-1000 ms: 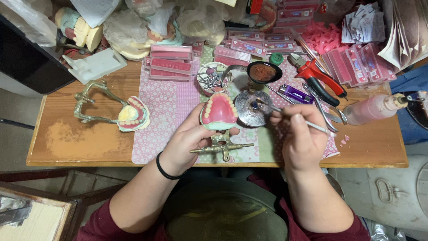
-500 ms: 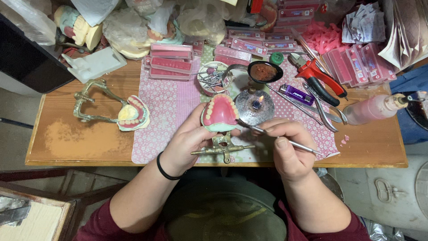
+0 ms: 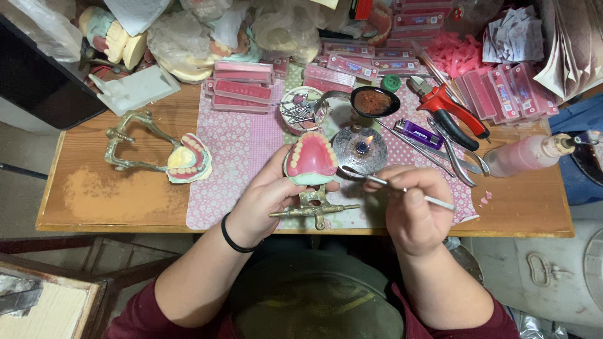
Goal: The person holds a denture mold and applies a pink liquid from a squeeze bottle to the gum area. They then use a small metal tool to spread and smooth the material on the denture. The person repeats the application and smoothing process on both the upper and lower denture molds.
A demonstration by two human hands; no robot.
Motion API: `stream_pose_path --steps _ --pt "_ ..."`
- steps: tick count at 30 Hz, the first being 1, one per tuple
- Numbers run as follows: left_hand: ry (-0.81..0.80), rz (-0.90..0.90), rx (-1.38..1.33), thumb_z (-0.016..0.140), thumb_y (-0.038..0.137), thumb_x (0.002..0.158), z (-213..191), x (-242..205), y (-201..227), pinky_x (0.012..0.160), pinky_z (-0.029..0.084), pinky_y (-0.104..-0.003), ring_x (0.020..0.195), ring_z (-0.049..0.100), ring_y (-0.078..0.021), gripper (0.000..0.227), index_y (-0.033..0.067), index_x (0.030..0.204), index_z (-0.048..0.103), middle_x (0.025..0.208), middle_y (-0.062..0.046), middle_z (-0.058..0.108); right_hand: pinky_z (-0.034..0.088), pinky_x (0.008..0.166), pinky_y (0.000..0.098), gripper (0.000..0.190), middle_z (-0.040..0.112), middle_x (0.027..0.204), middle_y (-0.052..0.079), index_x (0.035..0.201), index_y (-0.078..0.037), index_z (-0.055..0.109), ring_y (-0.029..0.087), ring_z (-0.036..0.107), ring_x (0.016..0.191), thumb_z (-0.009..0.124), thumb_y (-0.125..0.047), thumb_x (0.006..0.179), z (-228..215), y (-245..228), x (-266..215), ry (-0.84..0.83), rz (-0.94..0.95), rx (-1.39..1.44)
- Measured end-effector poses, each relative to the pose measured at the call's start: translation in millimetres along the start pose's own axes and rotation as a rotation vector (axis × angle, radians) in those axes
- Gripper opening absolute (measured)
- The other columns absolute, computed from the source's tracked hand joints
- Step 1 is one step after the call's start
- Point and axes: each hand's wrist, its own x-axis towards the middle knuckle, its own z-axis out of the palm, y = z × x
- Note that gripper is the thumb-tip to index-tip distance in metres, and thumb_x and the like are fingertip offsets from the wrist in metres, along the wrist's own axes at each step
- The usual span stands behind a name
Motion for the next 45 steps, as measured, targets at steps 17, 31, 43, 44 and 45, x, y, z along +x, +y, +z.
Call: stream_pose_path --steps 17,31,43,44,45 --pt "-0.06 -0.015 -0.177 0.06 0.003 0.08 9.4 -13.3 10.8 0.072 0.067 -0.028 0.091 0.072 -0.0229 0.075 -0.0038 0.152 0.04 0.109 -0.022 0.069 0.069 0.072 0.0462 0.023 0.07 0.089 0.038 0.105 0.003 0.053 0.042 0.079 0.081 0.052 -0.019 0.103 29.3 -8.6 2.0 0.091 0.418 0.657" --pt "-0.076 0.024 -0.183 0.059 0.001 0.082 15.8 -12.1 21.4 0.083 0.062 -0.027 0.096 0.07 -0.0214 0.076 -0.006 0.154 0.035 0.11 -0.02 0.067 0.069 0.073 0.0473 0.022 0.069 0.093 0.036 0.105 0.001 0.054 0.043 0.078 0.083 0.052 -0.02 0.102 -12.9 14.2 -3.4 0.092 0.384 0.648" --pt "-0.012 0.003 -0.066 0.056 0.01 0.085 -2.6 -2.2 7.9 0.067 0.06 -0.028 0.089 0.076 -0.0297 0.065 0.0014 0.148 0.041 0.104 -0.037 0.071 0.064 0.071 0.0264 0.026 0.069 0.115 0.012 0.113 -0.001 0.072 0.015 0.07 0.084 0.076 -0.005 0.087 -85.7 -27.5 23.1 -0.035 0.328 -0.37" --pt "0.017 0.002 -0.06 0.056 0.01 0.086 -0.5 -1.7 8.9 0.064 0.059 -0.027 0.086 0.076 -0.0279 0.062 0.0025 0.145 0.042 0.102 -0.037 0.072 0.06 0.081 0.0339 0.017 0.073 0.105 0.01 0.105 -0.007 0.075 0.022 0.072 0.09 0.075 -0.003 0.088 -88.4 -26.0 22.4 -0.107 0.265 -0.677" --pt "0.047 0.004 -0.053 0.056 0.011 0.086 1.4 -1.0 10.4 0.061 0.059 -0.027 0.083 0.077 -0.026 0.058 0.0037 0.143 0.044 0.1 -0.037 0.073 0.057 0.091 0.0413 0.014 0.078 0.096 0.008 0.098 -0.013 0.079 0.029 0.075 0.096 0.075 -0.002 0.089 -90.7 -24.1 22.7 -0.182 0.197 -0.982"
